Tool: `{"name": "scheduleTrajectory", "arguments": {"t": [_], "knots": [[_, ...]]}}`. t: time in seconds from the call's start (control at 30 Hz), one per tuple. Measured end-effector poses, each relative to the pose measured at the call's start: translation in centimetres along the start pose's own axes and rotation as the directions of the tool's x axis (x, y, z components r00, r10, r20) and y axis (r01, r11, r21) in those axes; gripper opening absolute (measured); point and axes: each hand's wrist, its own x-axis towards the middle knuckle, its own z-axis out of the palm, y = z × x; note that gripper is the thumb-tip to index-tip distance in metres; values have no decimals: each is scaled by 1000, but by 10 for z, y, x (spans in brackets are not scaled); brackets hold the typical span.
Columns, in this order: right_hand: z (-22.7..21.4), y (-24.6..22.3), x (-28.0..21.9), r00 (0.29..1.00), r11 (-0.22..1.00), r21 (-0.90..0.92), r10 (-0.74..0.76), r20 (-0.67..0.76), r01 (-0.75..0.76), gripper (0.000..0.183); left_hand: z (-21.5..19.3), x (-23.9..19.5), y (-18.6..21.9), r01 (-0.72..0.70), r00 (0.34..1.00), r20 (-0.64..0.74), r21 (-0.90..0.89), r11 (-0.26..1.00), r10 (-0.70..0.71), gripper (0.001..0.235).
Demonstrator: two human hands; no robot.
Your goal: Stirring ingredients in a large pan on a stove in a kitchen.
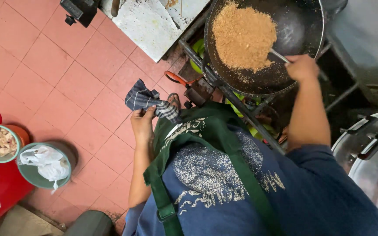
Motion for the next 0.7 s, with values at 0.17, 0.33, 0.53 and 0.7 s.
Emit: {"name": "scheduleTrajectory", "arguments": {"t": [0.17,0.33,0.53,0.7], "knots": [[-51,-64,-69,826,909,-387,-332,-456,152,40,-7,3,3,8,993,117,-61,998,-1,15],[-120,-56,-120,592,522,-852,-674,-442,-43,25,-10,5,-1,46,972,236,-138,989,-12,12],[-124,-27,-110,981,702,-709,81,174,68,35,-19,8,-3,55,985,170,-124,991,-34,15],[-15,-77,-86,957,961,165,-247,154,221,39,-15,8,-2,90,982,173,-108,990,-70,13]]}}
